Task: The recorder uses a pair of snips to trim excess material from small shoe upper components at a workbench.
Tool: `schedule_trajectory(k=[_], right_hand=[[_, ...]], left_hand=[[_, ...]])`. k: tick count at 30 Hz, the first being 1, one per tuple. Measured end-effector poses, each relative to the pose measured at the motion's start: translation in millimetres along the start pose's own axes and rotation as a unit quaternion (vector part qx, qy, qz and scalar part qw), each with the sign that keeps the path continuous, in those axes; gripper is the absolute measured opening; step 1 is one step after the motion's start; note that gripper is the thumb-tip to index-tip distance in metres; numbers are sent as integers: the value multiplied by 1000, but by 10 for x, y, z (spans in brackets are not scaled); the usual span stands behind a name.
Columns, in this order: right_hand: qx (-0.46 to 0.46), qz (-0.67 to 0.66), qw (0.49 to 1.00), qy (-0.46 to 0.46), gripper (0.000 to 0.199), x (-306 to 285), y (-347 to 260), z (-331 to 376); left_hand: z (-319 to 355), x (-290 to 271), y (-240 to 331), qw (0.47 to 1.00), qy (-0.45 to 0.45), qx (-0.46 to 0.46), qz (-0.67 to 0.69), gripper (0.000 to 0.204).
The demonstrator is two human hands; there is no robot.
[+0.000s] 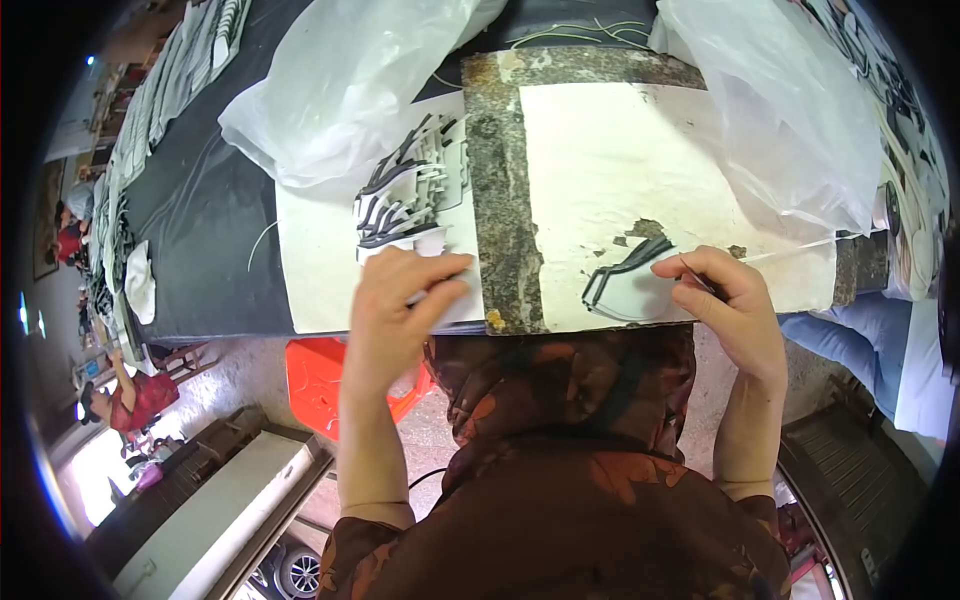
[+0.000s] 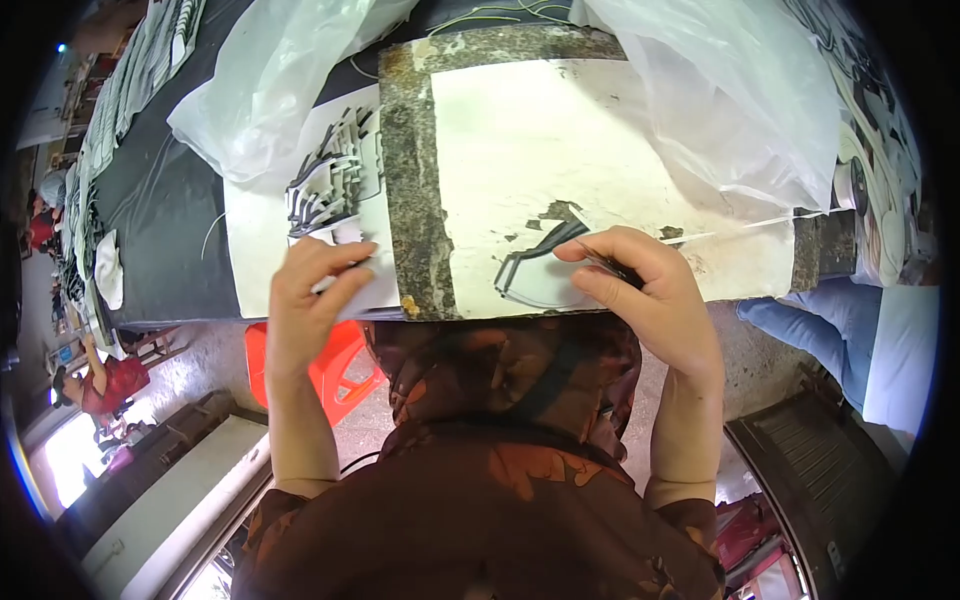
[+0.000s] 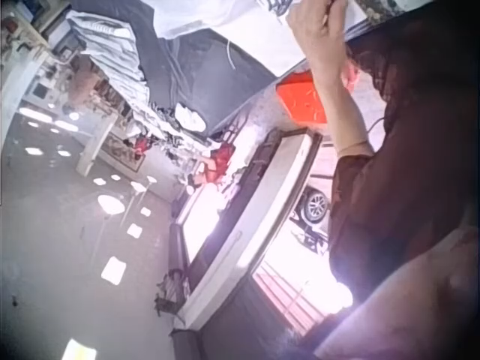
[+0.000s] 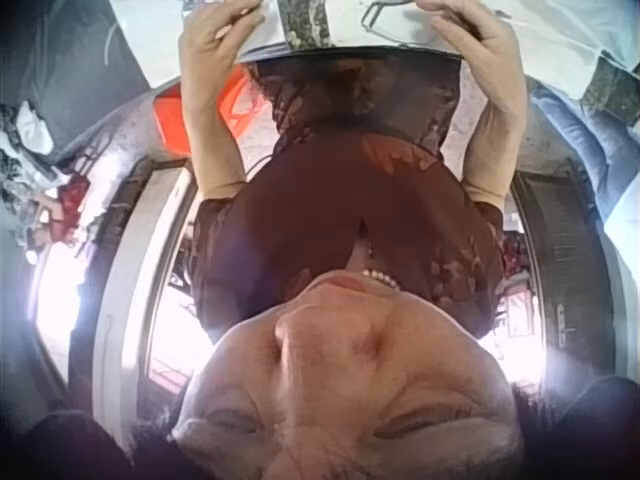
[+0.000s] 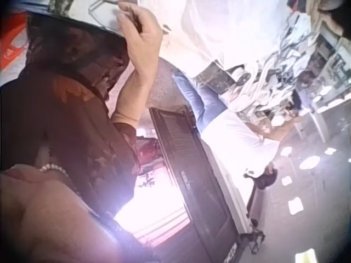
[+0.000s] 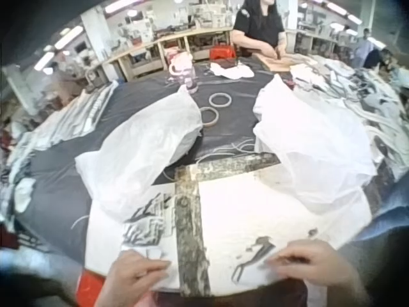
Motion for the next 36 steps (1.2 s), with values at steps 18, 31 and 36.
schedule_trajectory(k=[18, 31, 36], right_hand=[[-126, 153, 969, -146, 36, 400, -272, 280], [-42, 40, 998, -33, 13, 224, 27, 266], [-11, 6, 999, 33, 8, 109, 25, 141]], left_hand=[[-306, 970, 1025, 793, -213, -184, 540, 26], [-15, 1036, 1004, 927, -98, -104, 346, 8], [-107, 791, 1107, 991, 51, 83, 87, 27]])
Point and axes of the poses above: each hand's wrist, its own z-axis away from the middle knuckle, its own x-axis out of the palm, y = z × x, the point moved 8 cm from there along -z, towards the middle knuckle, and after that the axes turned 13 degrees about -z, right-handed, at the moved point
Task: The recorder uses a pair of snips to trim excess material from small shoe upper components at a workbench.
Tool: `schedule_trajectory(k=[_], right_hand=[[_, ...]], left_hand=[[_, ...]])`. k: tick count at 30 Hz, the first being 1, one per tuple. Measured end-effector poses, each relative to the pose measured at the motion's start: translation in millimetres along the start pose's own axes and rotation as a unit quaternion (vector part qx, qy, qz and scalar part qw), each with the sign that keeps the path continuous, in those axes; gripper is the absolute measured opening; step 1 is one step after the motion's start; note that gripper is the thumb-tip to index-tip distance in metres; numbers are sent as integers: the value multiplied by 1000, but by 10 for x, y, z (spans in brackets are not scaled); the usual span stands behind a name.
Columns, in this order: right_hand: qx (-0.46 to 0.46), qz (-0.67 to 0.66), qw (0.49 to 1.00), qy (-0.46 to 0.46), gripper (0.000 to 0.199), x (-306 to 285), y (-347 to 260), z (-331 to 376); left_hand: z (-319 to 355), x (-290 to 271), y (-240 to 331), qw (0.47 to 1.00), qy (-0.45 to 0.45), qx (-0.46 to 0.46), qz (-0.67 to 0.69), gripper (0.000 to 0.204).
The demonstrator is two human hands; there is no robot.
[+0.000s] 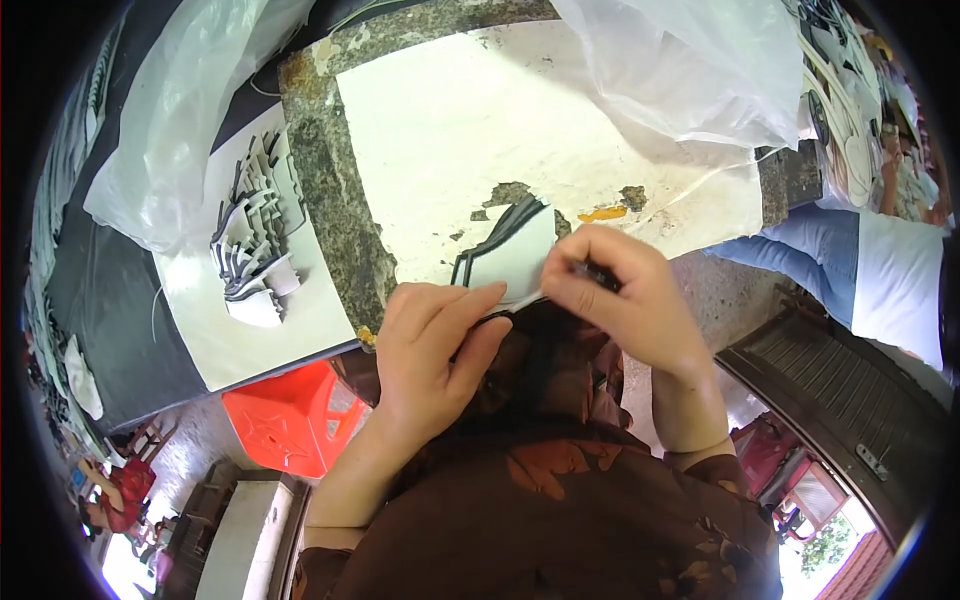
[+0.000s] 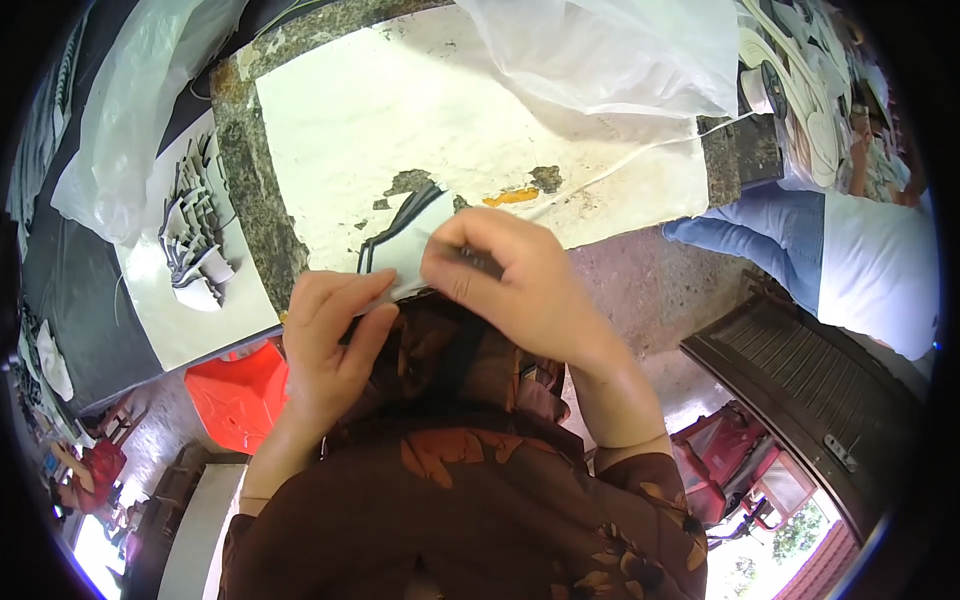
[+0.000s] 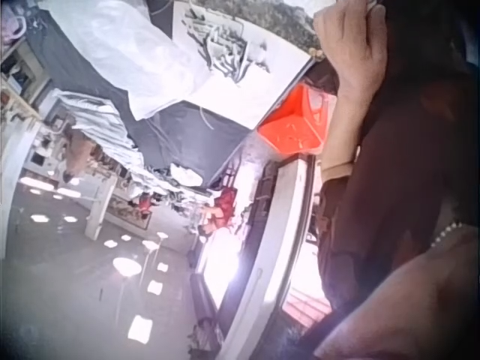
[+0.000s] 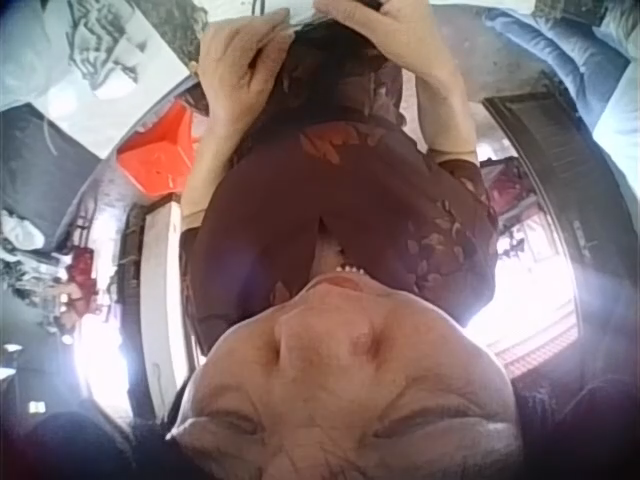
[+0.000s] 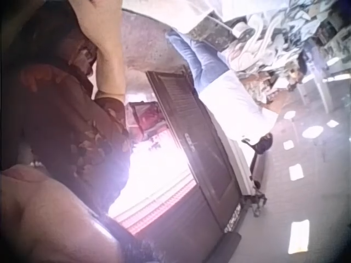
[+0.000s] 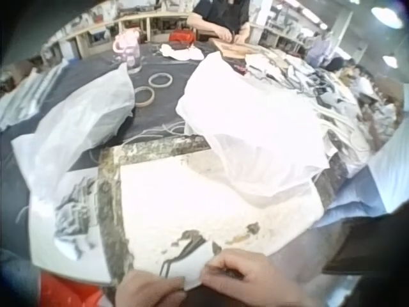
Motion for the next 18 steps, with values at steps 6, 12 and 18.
schedule_trajectory(k=[6, 12, 18], right_hand=[[-10, 40, 999, 15, 11, 140, -6, -216], [-45, 171, 983, 51, 14, 188, 58, -325], [-79, 186, 977, 63, 14, 191, 38, -321]], left_hand=[[92, 124, 4, 990, 32, 61, -119, 38], [140, 175, -25, 990, 33, 63, -119, 43], [138, 174, -25, 989, 35, 65, -127, 44]])
Point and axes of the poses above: each hand's wrist, its own z-axis away from the middle knuckle, its own x-axis out of the palm, y = z × x, the point moved 8 cm from there along -z, towards the middle knuckle, and after that the axes turned 13 degrees about -z, right-handed, at the moved point
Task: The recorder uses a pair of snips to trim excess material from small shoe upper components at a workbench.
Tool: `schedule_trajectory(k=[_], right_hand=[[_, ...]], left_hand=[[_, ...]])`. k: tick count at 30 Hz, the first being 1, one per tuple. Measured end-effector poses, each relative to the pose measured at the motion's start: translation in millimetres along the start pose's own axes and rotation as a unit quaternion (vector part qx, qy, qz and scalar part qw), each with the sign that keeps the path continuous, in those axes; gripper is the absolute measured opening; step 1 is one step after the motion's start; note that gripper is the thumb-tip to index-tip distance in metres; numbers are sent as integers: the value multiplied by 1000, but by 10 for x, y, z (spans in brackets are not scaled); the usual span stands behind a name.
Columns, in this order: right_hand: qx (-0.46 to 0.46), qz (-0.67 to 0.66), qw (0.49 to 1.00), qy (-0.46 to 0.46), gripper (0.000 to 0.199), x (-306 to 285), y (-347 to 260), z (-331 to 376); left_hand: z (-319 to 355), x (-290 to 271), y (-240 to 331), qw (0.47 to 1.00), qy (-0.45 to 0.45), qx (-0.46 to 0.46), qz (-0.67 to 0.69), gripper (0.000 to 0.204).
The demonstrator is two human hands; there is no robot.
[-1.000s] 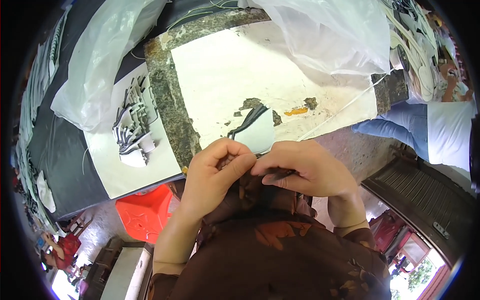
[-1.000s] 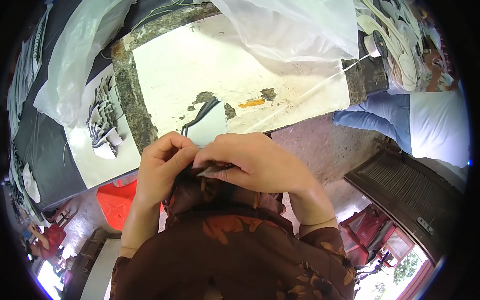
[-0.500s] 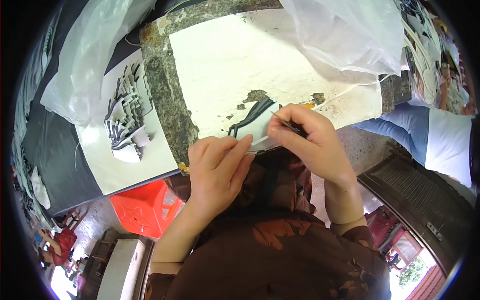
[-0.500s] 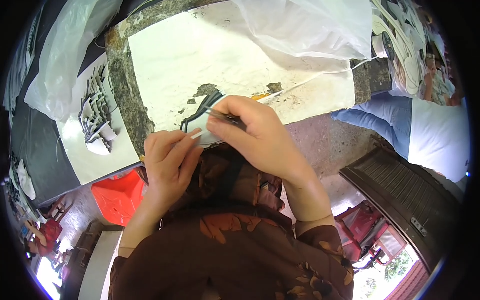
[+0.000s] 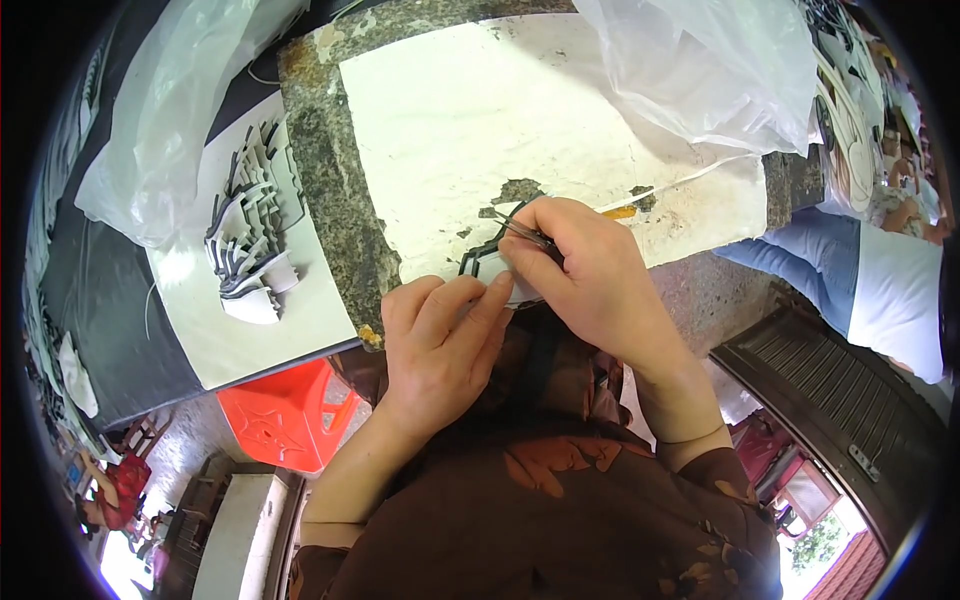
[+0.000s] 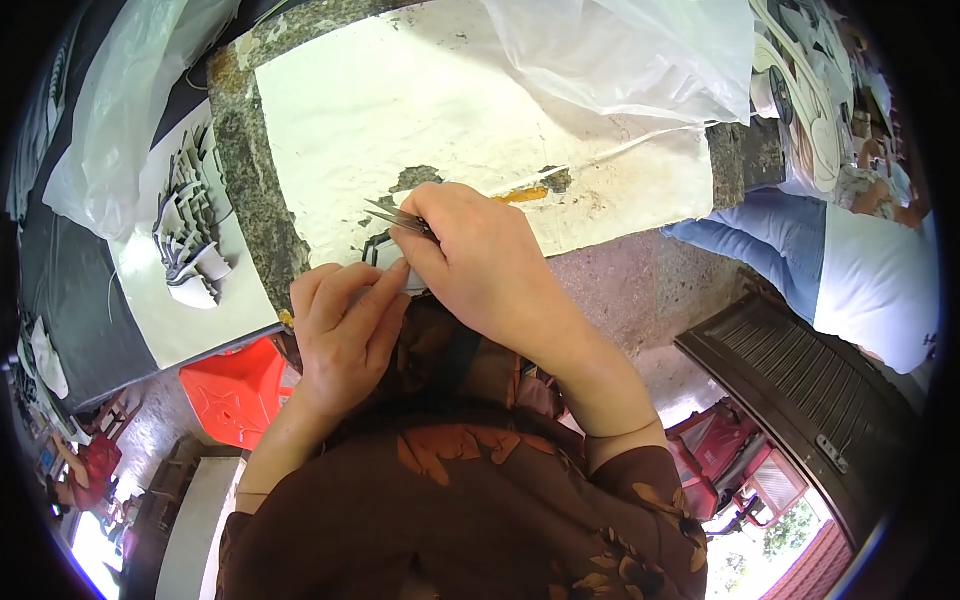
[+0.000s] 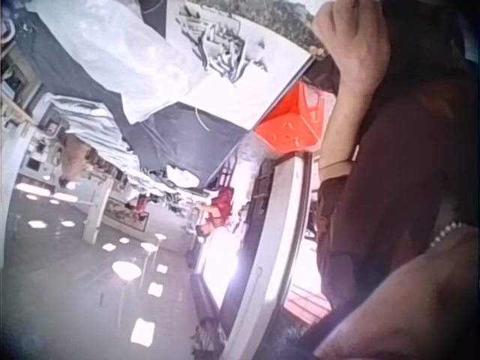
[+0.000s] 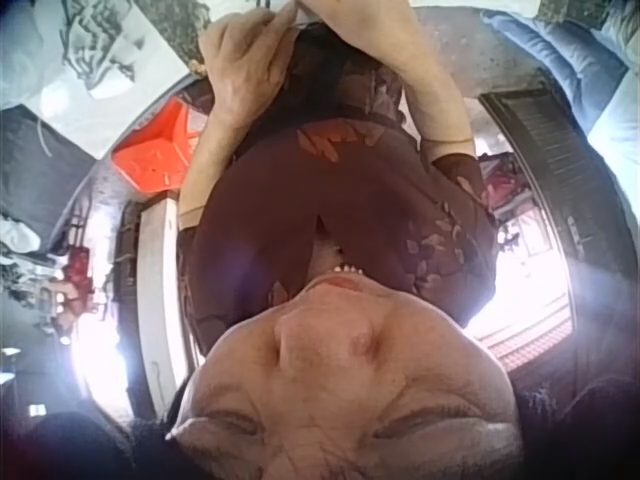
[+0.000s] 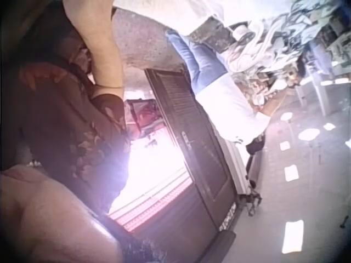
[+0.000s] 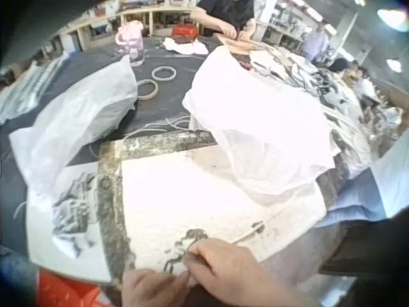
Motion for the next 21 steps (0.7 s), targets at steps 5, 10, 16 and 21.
schedule_trajectory(k=[5, 10, 16, 21], right_hand=[[-15, 5, 1000, 21, 12, -23, -14, 9], [-28, 8, 999, 33, 12, -12, -23, 26], [-25, 6, 999, 35, 12, -15, -10, 37], [-30, 8, 999, 28, 12, -17, -19, 33]], left_hand=[[-4, 5, 6, 1000, -2, 2, -5, 43], [-11, -1, 17, 1000, -3, 0, -6, 43], [-24, -23, 18, 1000, 6, -5, -21, 41], [-73, -38, 6, 998, -10, -6, -57, 34]])
Point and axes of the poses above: each hand's wrist, its own z-axis away from the middle knuckle, its own x-axis out of the palm, y = z × x, the point moved 8 cm from there along -z, towards the middle knuckle, and after that the axes turned 13 degrees about -z, right-handed, at the moved point
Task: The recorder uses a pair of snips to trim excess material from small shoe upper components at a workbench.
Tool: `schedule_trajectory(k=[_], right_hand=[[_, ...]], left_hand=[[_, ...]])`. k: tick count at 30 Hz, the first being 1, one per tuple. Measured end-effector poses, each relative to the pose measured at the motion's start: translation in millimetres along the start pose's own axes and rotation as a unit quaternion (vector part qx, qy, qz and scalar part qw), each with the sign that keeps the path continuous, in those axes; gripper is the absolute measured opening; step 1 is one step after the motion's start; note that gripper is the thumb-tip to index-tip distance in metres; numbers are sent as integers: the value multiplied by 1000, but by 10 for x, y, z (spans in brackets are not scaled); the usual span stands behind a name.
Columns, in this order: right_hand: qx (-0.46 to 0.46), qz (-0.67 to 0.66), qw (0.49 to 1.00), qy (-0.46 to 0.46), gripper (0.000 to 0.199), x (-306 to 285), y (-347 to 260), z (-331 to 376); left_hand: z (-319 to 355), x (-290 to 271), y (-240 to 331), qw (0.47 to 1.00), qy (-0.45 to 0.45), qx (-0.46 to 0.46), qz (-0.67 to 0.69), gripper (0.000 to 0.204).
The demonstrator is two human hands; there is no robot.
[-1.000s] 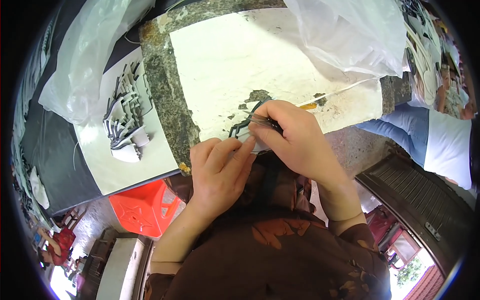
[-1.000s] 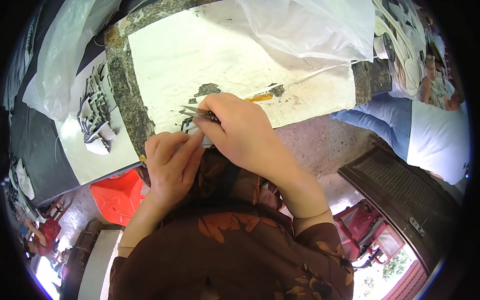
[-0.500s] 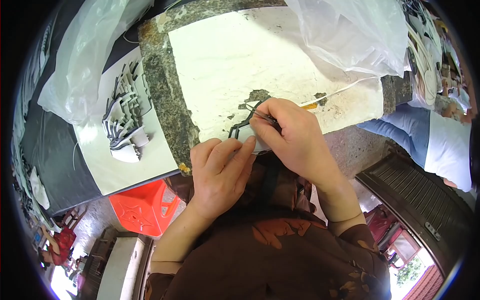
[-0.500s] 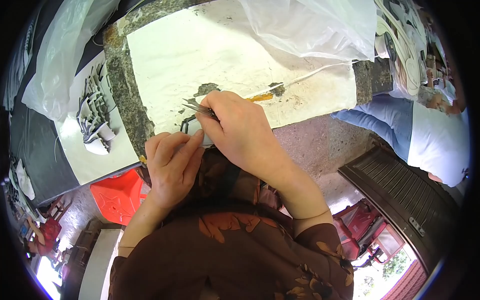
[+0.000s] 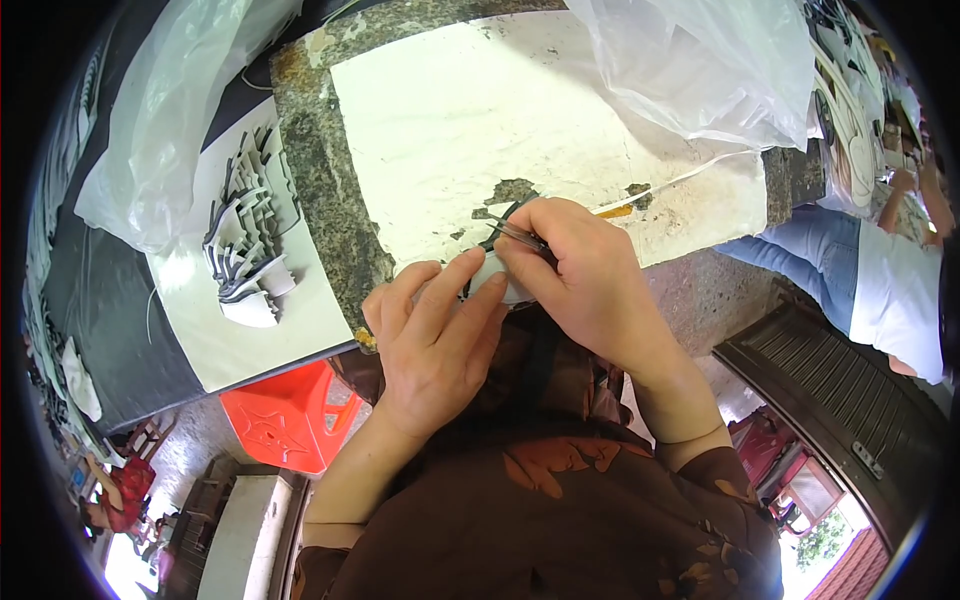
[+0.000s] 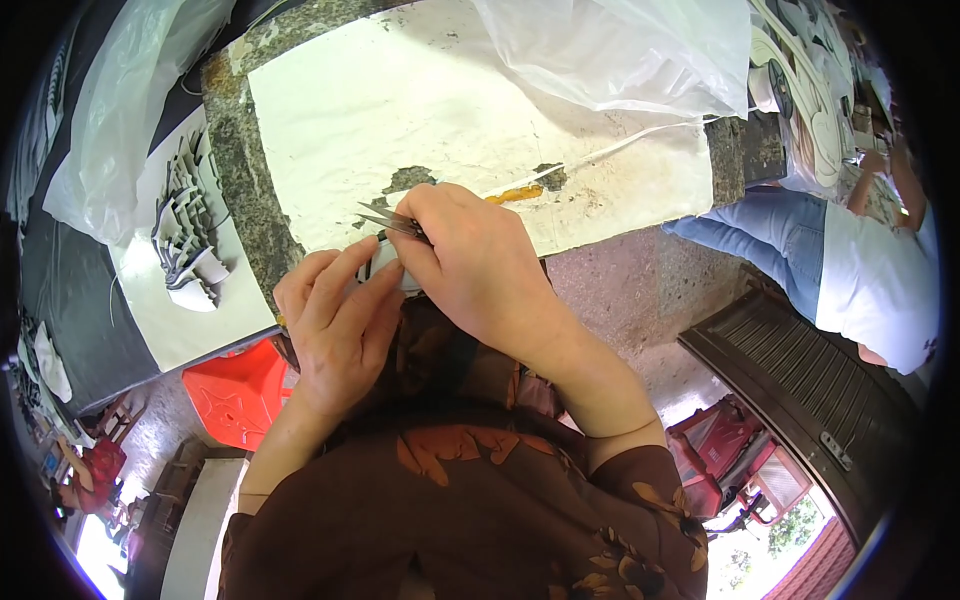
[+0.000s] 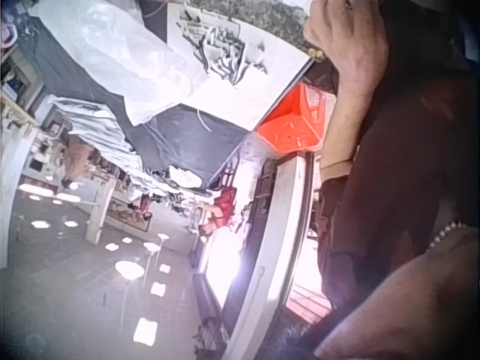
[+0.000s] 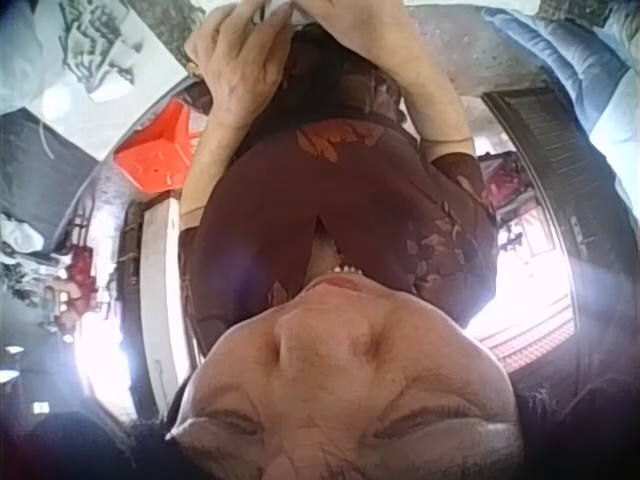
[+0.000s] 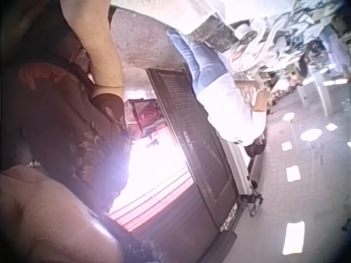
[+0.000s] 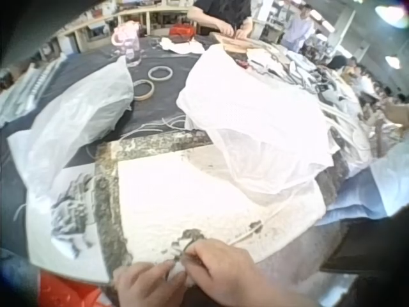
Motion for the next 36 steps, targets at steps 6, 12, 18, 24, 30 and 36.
schedule_trajectory(k=[6, 12, 18, 24, 30, 36], right_hand=[[1, 4, 1000, -4, 12, -15, -2, -9], [8, 7, 1000, -26, 13, -82, -7, -32], [8, 35, 999, -33, 14, -145, -16, -63], [7, 58, 997, -39, 15, -193, 5, -95], [8, 64, 997, -52, 16, -188, 20, -96], [0, 60, 996, -62, 16, -193, 32, -105]], left_hand=[[-7, 11, 10, 1000, -1, 2, -10, 33], [-17, 28, 7, 1000, 8, 9, -13, 32], [-55, 18, 6, 1000, 10, -4, -10, 35], [-85, 13, 12, 1000, 1, -7, -13, 41], [-115, 1, 31, 1000, -9, -7, -13, 41], [-151, -10, 59, 1000, -21, -4, -23, 39]])
Point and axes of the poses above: each hand's wrist, its own z-axis away from the middle knuckle, its own x-axis out of the palm, y = z × x, the point moved 8 cm from there along -z, towards the middle knuckle, and after that the axes turned 13 degrees about -z, right-handed, at the moved point
